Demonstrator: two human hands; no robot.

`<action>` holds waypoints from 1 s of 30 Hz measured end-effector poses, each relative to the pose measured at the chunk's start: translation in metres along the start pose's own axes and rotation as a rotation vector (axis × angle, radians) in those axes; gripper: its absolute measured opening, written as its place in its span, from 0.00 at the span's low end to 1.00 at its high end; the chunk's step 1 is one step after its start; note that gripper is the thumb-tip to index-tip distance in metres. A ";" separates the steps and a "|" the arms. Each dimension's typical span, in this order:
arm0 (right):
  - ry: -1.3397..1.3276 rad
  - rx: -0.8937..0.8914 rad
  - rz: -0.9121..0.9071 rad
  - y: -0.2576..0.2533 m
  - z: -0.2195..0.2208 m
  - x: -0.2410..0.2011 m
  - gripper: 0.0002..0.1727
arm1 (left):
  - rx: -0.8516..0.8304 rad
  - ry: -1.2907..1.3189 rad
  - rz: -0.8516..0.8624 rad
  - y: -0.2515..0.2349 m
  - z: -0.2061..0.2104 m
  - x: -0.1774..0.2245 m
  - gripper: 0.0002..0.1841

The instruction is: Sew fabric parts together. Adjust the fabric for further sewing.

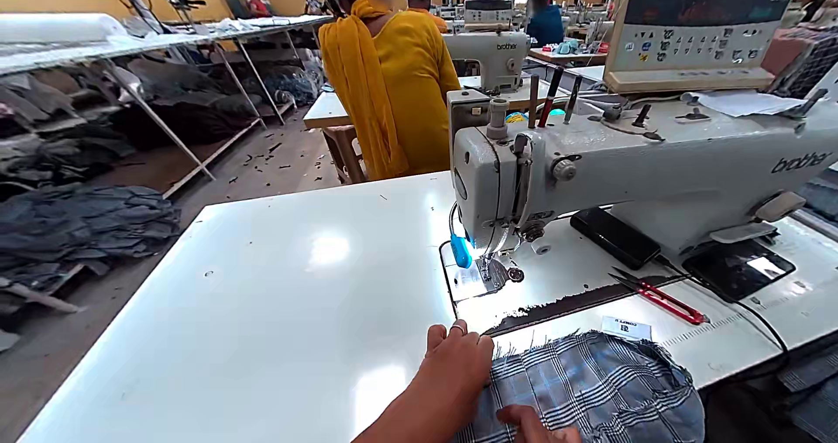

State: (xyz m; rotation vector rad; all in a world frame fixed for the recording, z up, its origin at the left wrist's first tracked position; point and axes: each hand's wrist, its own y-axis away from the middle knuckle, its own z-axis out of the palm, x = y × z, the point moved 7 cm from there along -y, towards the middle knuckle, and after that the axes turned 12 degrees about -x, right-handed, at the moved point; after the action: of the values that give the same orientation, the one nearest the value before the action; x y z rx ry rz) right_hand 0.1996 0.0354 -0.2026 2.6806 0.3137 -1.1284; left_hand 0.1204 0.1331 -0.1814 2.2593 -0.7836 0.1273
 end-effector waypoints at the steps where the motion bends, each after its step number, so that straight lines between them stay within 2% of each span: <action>1: 0.057 0.021 0.003 0.000 -0.001 -0.002 0.18 | 0.042 0.014 -0.027 0.001 0.000 0.000 0.15; 5: 0.381 0.250 -0.054 -0.011 -0.002 -0.014 0.20 | 0.205 0.099 -0.147 0.003 -0.001 -0.013 0.20; 10: 0.692 0.374 -0.086 -0.021 0.013 -0.013 0.20 | 0.178 0.282 -0.178 0.020 0.013 -0.035 0.30; 12: 0.727 0.355 -0.086 -0.021 0.014 -0.012 0.20 | 0.209 0.344 -0.110 0.040 0.025 -0.032 0.29; 15: 0.787 0.379 -0.079 -0.021 0.015 -0.012 0.19 | 0.158 0.375 -0.125 0.057 0.038 -0.027 0.21; 18: 0.794 0.385 -0.080 -0.021 0.015 -0.014 0.20 | 0.250 0.426 -0.085 0.060 0.032 -0.034 0.14; 19: 0.779 0.379 -0.086 -0.021 0.015 -0.014 0.20 | 0.270 0.428 -0.108 0.058 0.029 -0.037 0.15; 22: 0.755 0.360 -0.083 -0.020 0.016 -0.014 0.21 | 0.134 0.293 -0.380 0.049 0.027 -0.037 0.17; 24: 0.758 0.371 -0.079 -0.020 0.016 -0.014 0.21 | 0.274 0.165 -0.381 0.045 0.022 -0.030 0.16; 26: 0.758 0.391 -0.084 -0.020 0.017 -0.015 0.21 | 0.438 0.162 -0.261 0.045 0.018 -0.022 0.15; 28: 0.748 0.387 -0.080 -0.020 0.017 -0.015 0.21 | 0.497 0.247 -0.164 0.043 0.020 -0.018 0.17; 30: 0.741 0.391 -0.076 -0.020 0.017 -0.014 0.20 | 0.551 0.268 -0.158 0.041 0.031 -0.013 0.18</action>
State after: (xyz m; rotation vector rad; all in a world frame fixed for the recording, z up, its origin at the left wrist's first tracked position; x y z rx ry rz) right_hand 0.1732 0.0477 -0.2069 3.3758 0.3315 -0.1601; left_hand 0.0822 0.0967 -0.1831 2.7273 -0.4587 0.6231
